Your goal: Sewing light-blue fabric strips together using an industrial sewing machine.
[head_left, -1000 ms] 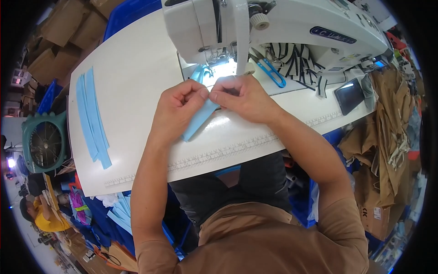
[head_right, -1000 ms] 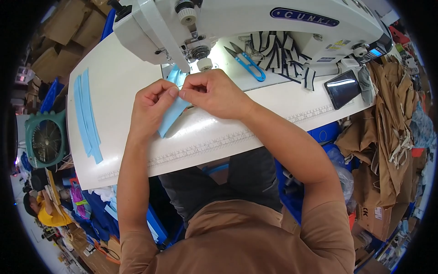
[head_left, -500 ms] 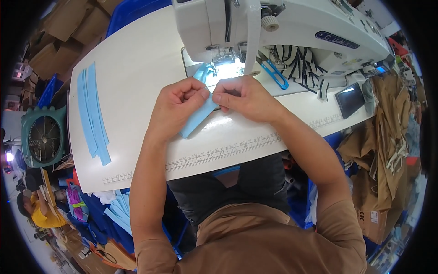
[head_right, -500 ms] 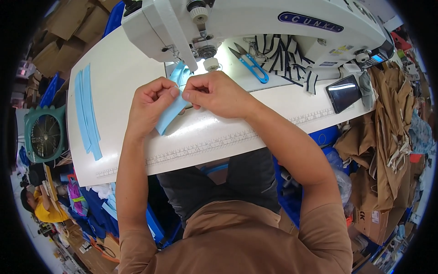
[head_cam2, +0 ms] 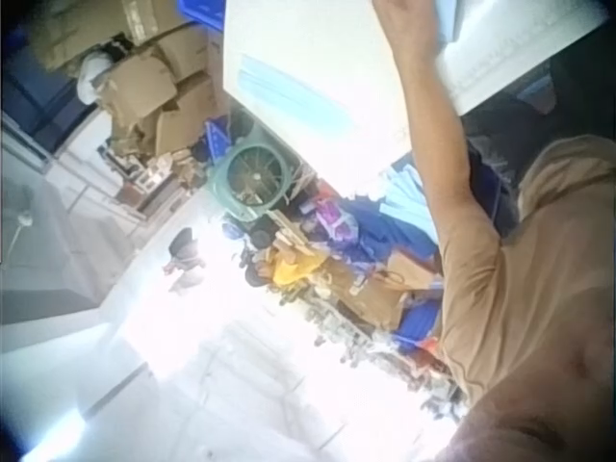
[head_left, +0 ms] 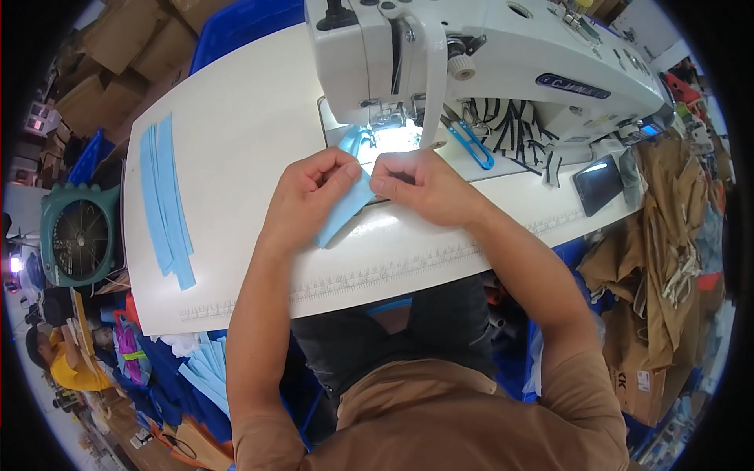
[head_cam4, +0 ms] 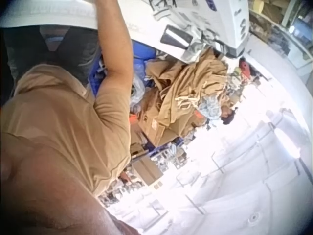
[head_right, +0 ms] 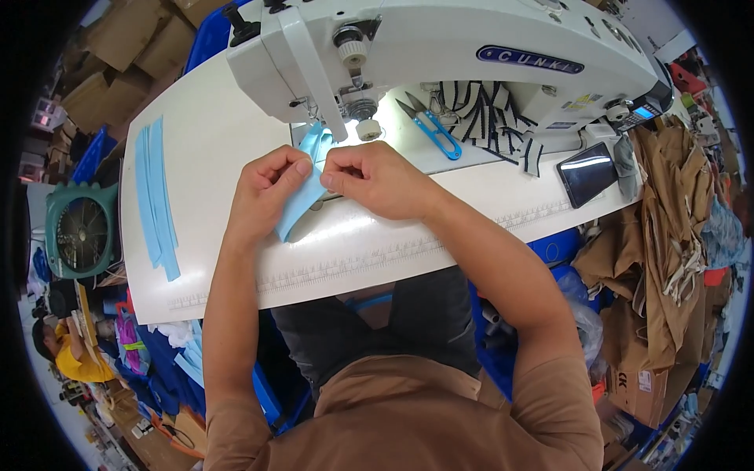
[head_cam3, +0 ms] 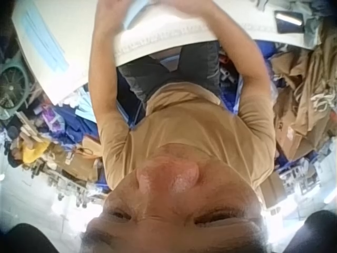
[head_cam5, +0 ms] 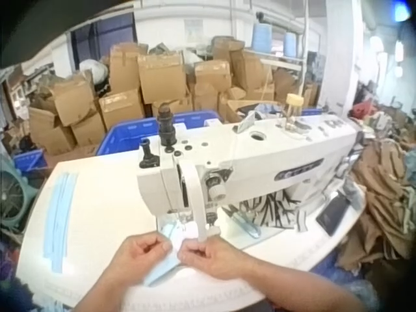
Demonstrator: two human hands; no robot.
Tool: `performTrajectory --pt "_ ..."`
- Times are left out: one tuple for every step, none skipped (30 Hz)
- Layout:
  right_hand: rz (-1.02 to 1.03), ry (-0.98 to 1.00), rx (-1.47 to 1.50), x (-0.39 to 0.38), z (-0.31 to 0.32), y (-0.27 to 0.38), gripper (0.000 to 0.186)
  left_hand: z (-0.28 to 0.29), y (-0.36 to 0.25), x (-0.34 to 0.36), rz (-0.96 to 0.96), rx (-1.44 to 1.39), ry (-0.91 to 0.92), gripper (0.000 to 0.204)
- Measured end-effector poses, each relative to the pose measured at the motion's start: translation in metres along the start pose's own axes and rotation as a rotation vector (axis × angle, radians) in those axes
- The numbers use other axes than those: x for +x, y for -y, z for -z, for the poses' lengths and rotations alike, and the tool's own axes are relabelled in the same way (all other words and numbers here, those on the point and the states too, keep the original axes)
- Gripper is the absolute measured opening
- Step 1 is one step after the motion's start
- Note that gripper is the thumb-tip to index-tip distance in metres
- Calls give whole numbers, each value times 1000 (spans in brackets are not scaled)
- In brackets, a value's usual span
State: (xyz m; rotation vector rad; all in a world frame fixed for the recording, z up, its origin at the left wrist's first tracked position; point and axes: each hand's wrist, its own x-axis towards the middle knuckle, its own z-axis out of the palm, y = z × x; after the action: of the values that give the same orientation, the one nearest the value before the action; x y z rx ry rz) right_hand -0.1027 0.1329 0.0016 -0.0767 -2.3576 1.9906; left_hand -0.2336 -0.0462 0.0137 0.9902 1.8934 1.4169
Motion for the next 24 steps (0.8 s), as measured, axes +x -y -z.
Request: performTrajectory --pt "13 -7 -11 0 0 0 21 0 -2 0 10 35 -10 19" --pt "27 -13 -21 0 0 0 20 -1 -3 0 1 34 -12 19" --pt "29 -15 -27 -1 0 1 20 -1 -4 -1 -3 47 -13 20" --pt "29 -16 -39 -1 -1 1 21 -2 -4 -2 -7 61 -15 20" --pt "29 -17 -51 -2 0 1 21 -3 -5 -3 -13 59 -15 20" --pt "31 -18 -55 -1 -1 1 21 -3 -5 -4 -13 66 -10 20" --pt "17 -2 -19 -1 -2 1 22 -3 -6 -5 -13 73 -4 20" --pt "2 13 16 -1 -2 0 22 -3 -5 -4 -18 72 -5 20" --pt "5 15 14 0 -2 -1 22 -3 -3 -4 -57 48 25 19" --pt "18 -2 -26 0 -3 -3 24 -3 -2 -3 -97 25 56 19" --pt "31 -19 -67 1 -3 -4 25 -4 -1 -2 -100 26 53 19" --pt "32 -18 -68 1 -3 -6 25 -5 -1 -1 -99 63 44 17" --pt "55 -63 -100 2 -4 -8 26 -7 0 0 -99 101 35 16" --pt "79 -108 -132 2 -4 -8 26 -12 -1 -1 -102 101 34 16" --pt "82 -113 -138 2 -3 -6 26 -19 -1 -1 -149 220 -87 14" --pt "72 -146 -179 1 -5 -3 27 -25 -2 -1 -196 337 -209 13" --pt "63 -179 -220 0 -6 -1 28 -27 -4 -5 -206 334 -207 13" --pt "67 -186 -227 -1 -8 0 28 -30 -7 -9 -217 410 -264 11" --pt "89 -225 -288 -1 -10 1 29 -32 -10 -9 -227 484 -321 10" --pt "111 -264 -348 -2 -12 2 29 -33 -9 -7 -237 481 -320 10" --pt "112 -274 -392 -4 -14 2 31 -31 -6 -6 -217 461 -291 10" --pt "113 -280 -397 -7 -16 1 31 -31 -3 -4 -195 441 -262 10" --pt "104 -295 -471 -9 -18 0 30 -32 -1 -1 -201 439 -259 10" --pt "94 -307 -540 -10 -19 0 29 -33 0 1 -228 518 -224 11"
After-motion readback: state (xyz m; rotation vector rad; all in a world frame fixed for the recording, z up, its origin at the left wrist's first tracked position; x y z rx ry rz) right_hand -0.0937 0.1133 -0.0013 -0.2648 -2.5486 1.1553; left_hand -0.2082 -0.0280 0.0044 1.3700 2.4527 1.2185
